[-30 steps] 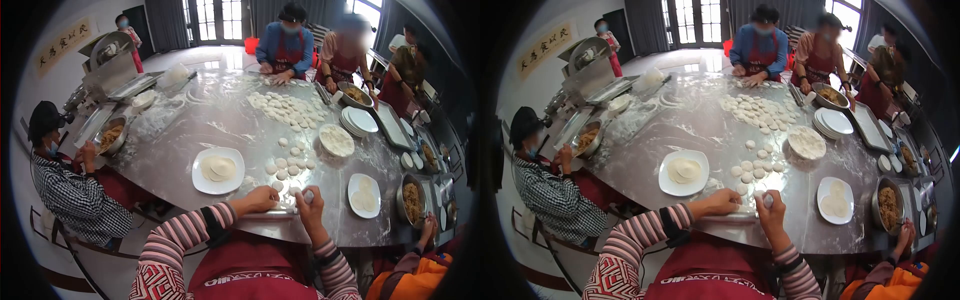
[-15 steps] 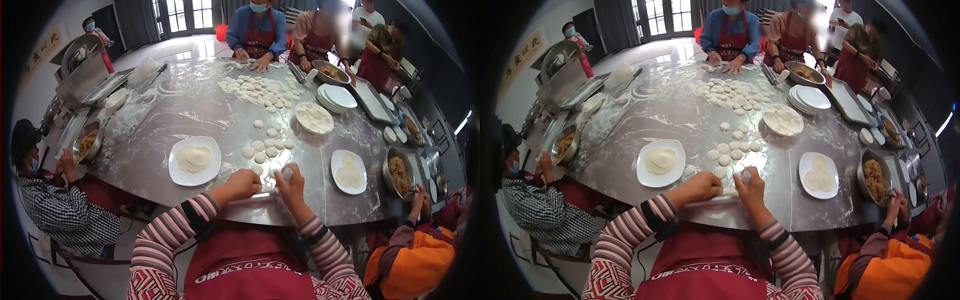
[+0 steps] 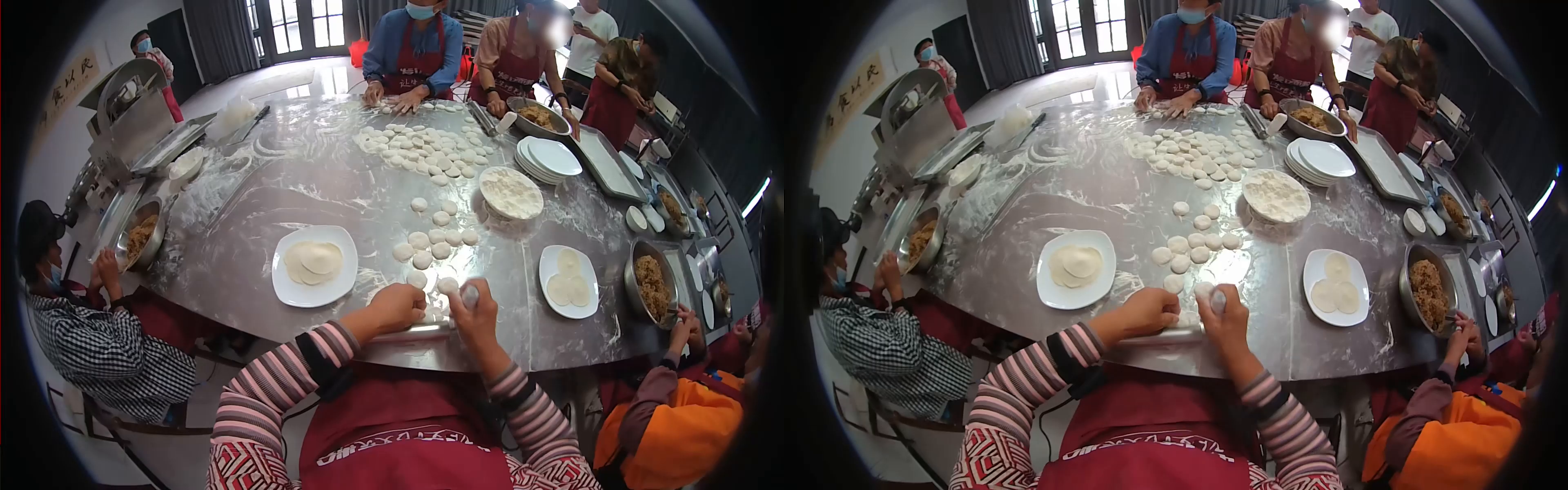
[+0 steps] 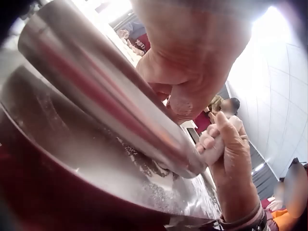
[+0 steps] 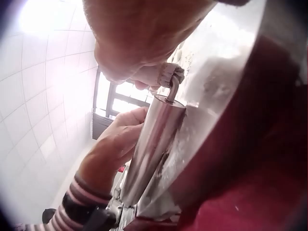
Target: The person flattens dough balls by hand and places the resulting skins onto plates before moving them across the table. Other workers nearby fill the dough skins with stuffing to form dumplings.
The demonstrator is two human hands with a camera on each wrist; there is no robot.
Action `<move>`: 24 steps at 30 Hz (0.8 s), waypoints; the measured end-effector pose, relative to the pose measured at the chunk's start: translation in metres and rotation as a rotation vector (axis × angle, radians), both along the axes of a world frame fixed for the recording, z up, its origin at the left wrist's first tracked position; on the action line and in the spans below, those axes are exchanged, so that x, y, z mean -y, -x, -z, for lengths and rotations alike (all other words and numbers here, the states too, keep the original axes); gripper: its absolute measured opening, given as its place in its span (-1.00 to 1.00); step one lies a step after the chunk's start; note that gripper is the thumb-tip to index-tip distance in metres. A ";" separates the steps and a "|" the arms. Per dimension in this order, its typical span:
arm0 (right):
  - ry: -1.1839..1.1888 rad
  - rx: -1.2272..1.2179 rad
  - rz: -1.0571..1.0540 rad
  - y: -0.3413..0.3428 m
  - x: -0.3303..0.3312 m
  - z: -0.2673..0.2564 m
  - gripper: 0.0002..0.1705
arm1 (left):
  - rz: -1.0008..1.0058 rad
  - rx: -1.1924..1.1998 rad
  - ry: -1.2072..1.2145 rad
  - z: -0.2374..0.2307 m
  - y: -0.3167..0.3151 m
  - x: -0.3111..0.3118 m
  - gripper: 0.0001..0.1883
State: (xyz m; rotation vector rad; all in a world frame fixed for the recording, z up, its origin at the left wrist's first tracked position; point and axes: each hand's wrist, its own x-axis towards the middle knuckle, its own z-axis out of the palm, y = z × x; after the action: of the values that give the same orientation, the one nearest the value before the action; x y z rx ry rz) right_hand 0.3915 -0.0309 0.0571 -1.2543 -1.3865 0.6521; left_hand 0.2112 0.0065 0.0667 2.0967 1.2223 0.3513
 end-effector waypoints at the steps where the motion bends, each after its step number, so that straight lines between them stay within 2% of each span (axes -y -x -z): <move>1: 0.011 -0.014 0.015 -0.004 0.014 0.004 -0.74 | -0.004 0.006 0.005 0.003 0.001 0.001 -0.83; 3: 0.000 -0.057 -0.010 -0.008 0.039 0.010 -0.73 | -0.039 0.018 -0.015 0.008 0.008 0.003 -0.81; 4: -0.014 -0.105 -0.030 -0.008 0.044 0.011 -0.73 | -0.083 0.076 0.083 0.010 0.013 0.004 -0.79; 8: -0.035 0.026 0.011 0.001 0.000 -0.003 -0.74 | -0.052 0.039 0.172 -0.002 0.014 0.006 -0.80; 9: -0.074 0.084 0.054 0.005 -0.017 0.002 -0.75 | -0.082 -0.004 0.116 -0.005 0.010 0.004 -0.80; 11: 0.003 0.044 -0.002 0.008 -0.031 0.002 -0.74 | -0.114 -0.044 0.055 -0.007 0.006 0.000 -0.81; 13: -0.013 0.065 0.013 0.005 -0.018 -0.002 -0.73 | -0.001 0.027 0.068 -0.001 0.003 -0.004 -0.81; 14: -0.026 0.085 0.026 0.002 -0.007 -0.003 -0.72 | -0.007 0.039 0.068 0.001 0.003 -0.005 -0.81; 16: -0.046 0.076 -0.002 -0.009 0.027 0.000 -0.72 | 0.078 -0.011 0.056 0.004 0.011 -0.006 -0.82; 18: -0.080 0.077 -0.016 -0.012 0.035 0.002 -0.71 | 0.063 0.029 0.119 0.002 0.021 -0.006 -0.82; 20: -0.007 0.012 -0.025 -0.011 0.037 0.003 -0.72 | 0.064 0.054 0.197 0.002 0.024 -0.002 -0.82; 24: -0.021 0.038 0.017 0.005 -0.021 0.000 -0.74 | 0.061 0.016 0.114 -0.003 0.016 -0.007 -0.81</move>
State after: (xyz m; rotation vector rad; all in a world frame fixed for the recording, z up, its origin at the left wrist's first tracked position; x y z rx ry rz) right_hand 0.3865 -0.0101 0.0571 -1.2663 -1.4089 0.6037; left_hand 0.1949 0.0138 0.0697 2.0243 1.1399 0.2643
